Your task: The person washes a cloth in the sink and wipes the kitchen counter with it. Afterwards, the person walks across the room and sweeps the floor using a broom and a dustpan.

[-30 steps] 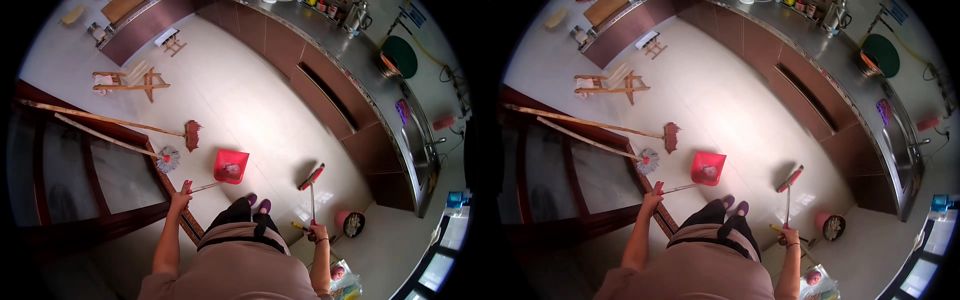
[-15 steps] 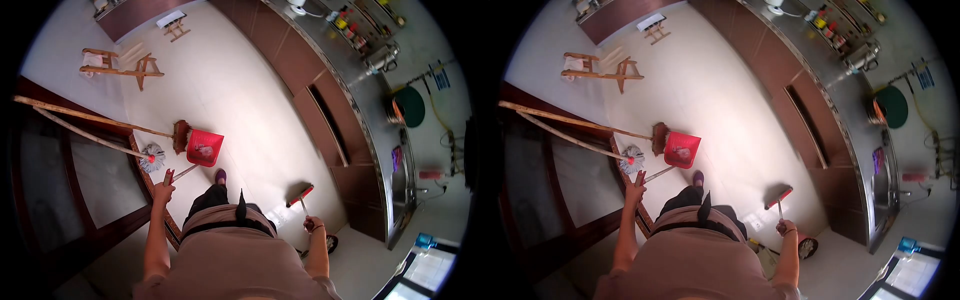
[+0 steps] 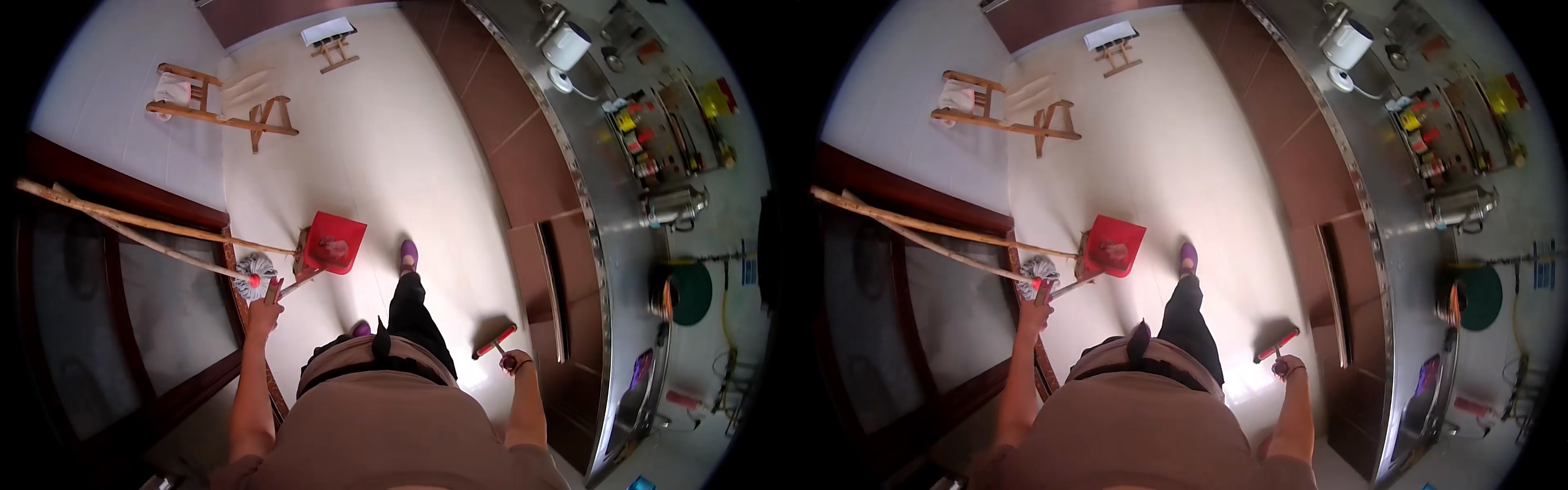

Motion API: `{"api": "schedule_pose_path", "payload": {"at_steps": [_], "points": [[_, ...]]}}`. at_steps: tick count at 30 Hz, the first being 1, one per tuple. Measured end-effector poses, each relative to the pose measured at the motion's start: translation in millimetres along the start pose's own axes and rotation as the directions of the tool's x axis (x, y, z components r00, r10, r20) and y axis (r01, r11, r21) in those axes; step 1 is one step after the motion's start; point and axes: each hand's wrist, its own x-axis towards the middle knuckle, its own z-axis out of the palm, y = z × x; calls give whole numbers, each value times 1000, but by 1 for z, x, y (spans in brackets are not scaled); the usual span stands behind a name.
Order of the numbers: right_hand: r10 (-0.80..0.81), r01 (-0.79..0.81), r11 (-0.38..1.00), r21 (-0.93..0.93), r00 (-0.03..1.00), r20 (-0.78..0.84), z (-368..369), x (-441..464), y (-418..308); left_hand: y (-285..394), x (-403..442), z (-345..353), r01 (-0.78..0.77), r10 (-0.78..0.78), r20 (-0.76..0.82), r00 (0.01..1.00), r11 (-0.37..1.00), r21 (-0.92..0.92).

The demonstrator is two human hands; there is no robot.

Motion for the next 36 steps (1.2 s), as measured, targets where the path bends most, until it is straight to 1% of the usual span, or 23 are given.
{"api": "schedule_pose_path", "payload": {"at_steps": [1,2,4,5,6,8,10,11,12,13,14,15,16,17,18,20,22,24,26,28,31,32,36], "points": [[-57,61,988,-144,998,30,8,-2,-27,13,3,9,1,-1,-13,1000,1000,-12],[-56,61,986,-157,998,33,19,-2,-52,25,0,16,22,-27,-62,998,996,-82],[-211,201,971,-130,975,-64,49,-13,-98,49,-3,28,48,-65,-110,992,987,-153],[-300,265,927,-267,948,-102,82,-48,-121,59,-4,33,64,-91,-131,987,978,-200],[-333,279,869,-408,941,-65,78,-15,-144,72,-1,40,79,-113,-148,982,973,-217],[-404,377,795,-475,914,50,109,-37,-192,96,3,52,108,-157,-182,971,961,-253],[-500,408,617,-673,864,65,163,-77,-238,109,11,58,163,-220,-204,954,950,-265],[-502,397,524,-754,859,103,186,-90,-262,112,15,61,184,-245,-213,946,945,-270],[-434,368,580,-727,895,107,218,-124,-285,116,19,63,205,-270,-222,937,939,-276],[-453,417,579,-701,879,148,232,-108,-308,118,25,66,256,-313,-224,923,934,-250],[-474,452,528,-719,859,192,247,-93,-332,120,33,69,303,-352,-226,908,926,-225],[-443,453,536,-712,869,219,269,-99,-354,122,39,73,315,-364,-236,901,923,-223],[-446,474,482,-737,857,259,294,-110,-373,129,45,77,320,-373,-237,897,918,-233],[-418,473,504,-722,866,276,318,-123,-391,136,48,81,311,-375,-239,896,912,-269],[-464,509,377,-774,827,318,339,-123,-408,144,53,84,300,-377,-240,894,905,-303],[-430,565,423,-709,814,392,382,-127,-443,161,69,91,313,-402,-252,880,891,-328],[-436,574,397,-716,805,403,422,-137,-479,184,88,98,319,-426,-261,866,874,-366],[-441,586,339,-736,790,426,446,-130,-520,207,102,100,371,-497,-292,817,841,-394],[-426,593,352,-724,791,440,471,-142,-562,225,118,103,372,-534,-285,796,803,-466],[-366,582,473,-661,813,454,483,-173,-600,236,132,110,312,-543,-277,793,752,-581],[-336,544,489,-682,839,429,504,-219,-658,276,150,115,330,-594,-282,753,712,-619],[-342,571,487,-661,821,457,508,-224,-678,290,156,116,349,-626,-284,726,692,-632],[-359,621,511,-594,782,509,547,-237,-747,342,188,110,337,-630,-296,718,687,-644]]}}
